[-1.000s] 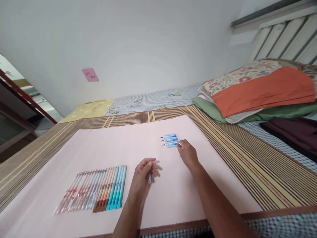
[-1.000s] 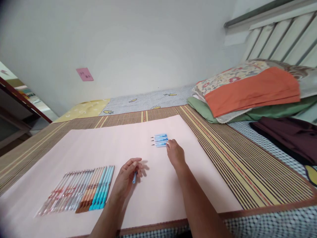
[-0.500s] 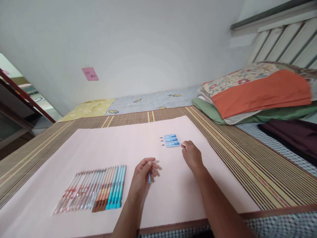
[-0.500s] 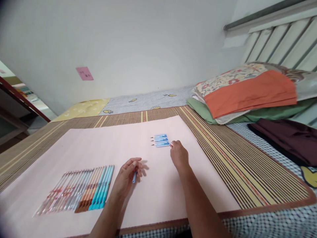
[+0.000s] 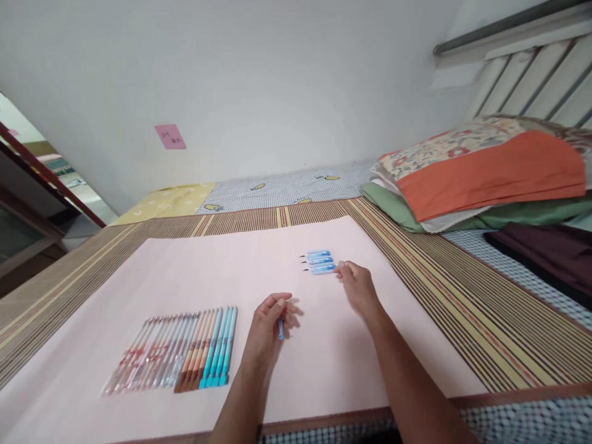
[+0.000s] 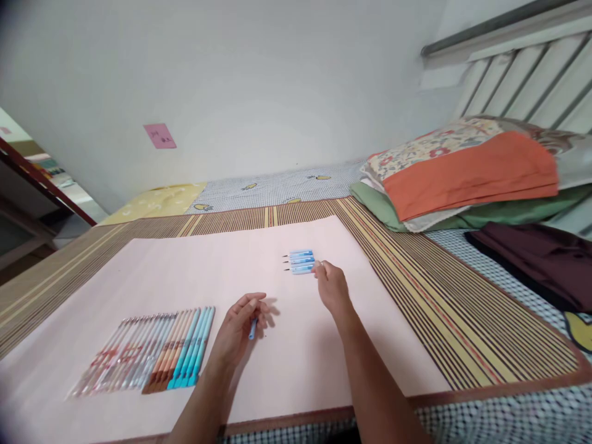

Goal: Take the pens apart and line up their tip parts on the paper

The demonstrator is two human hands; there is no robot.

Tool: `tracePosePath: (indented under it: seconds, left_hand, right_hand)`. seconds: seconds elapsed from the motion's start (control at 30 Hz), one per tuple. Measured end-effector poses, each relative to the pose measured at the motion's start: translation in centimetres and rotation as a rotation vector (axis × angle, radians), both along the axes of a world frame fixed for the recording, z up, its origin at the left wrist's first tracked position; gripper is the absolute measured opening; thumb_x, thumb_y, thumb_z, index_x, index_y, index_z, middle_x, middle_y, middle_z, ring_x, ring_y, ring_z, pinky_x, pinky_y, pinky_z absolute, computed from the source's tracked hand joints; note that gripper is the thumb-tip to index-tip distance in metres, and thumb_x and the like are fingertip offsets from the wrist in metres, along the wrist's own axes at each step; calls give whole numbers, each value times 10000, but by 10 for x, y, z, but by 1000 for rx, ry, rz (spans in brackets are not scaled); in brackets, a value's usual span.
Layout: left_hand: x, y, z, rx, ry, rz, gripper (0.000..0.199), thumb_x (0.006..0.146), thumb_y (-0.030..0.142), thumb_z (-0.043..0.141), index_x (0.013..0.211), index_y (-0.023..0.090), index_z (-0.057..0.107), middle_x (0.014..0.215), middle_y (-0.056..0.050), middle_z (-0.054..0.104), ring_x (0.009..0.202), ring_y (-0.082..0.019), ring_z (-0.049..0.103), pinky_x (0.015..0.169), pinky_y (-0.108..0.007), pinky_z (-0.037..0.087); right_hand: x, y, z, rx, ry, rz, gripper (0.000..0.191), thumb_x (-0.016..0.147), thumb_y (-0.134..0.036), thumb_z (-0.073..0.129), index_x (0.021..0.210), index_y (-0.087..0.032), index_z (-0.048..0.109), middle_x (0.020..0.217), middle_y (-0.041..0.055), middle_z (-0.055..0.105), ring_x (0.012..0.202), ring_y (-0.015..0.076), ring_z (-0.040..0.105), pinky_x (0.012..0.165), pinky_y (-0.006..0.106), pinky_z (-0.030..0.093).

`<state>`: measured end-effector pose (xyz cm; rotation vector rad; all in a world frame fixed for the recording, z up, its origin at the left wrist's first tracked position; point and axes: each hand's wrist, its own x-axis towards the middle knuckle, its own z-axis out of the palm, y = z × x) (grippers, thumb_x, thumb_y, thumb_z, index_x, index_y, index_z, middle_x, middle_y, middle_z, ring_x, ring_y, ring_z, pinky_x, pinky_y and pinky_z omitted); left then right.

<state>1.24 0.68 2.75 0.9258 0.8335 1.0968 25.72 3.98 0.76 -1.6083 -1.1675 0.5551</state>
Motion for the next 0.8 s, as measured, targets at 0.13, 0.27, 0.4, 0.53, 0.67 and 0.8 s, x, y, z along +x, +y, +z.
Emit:
tracePosePath:
  seconds: [0.13,0.27,0.4,0.53,0.67,0.8]
  left_hand:
    - [-1,0,-1,9,-3,-3,411,791,467,803,1030,145,709,786,-53,711,543,-118,580,407,-204,380]
    - [-2,1,-2,20,-3,-4,411,800,472,796,1032,144,708,789,-50,714,543,-117,585,413,-206,383]
    - [-1,2,-2,16,-3,-2,419,792,476,802,1026,141,708,787,-52,715,539,-116,585,411,-206,381]
    - [-1,1,0,3,-4,-3,430,781,482,809,1022,140,709,784,-54,714,531,-116,577,403,-205,375]
    - [-1,0,0,4,4,-3,428,782,482,808,1023,143,709,790,-54,717,533,-117,579,408,-208,382]
    - [-1,0,0,6,6,-8,419,790,482,802,1025,148,710,780,-50,718,537,-119,583,416,-215,387]
  right_hand:
    - [-6,0,0,39,472,61,510,845,-664,582,830,-177,733,640,-9,537,531,121,443,502,264,330]
    - [-7,3,-11,24,574,104,434,741,-565,690,873,-154,732,621,-27,523,503,99,405,469,249,287]
    - [1,4,-24,-23,476,120,312,683,-410,721,845,-144,747,573,-22,560,504,118,441,488,260,313]
    - [10,3,-30,-33,86,106,201,770,-310,621,877,-194,745,668,1,642,623,175,554,598,295,409]
    - [10,1,-31,31,-310,76,148,820,-190,579,887,-224,706,905,46,712,848,225,623,768,341,454]
    - [5,3,-31,84,-580,45,129,845,-123,607,872,-224,683,943,71,687,919,256,594,802,361,427]
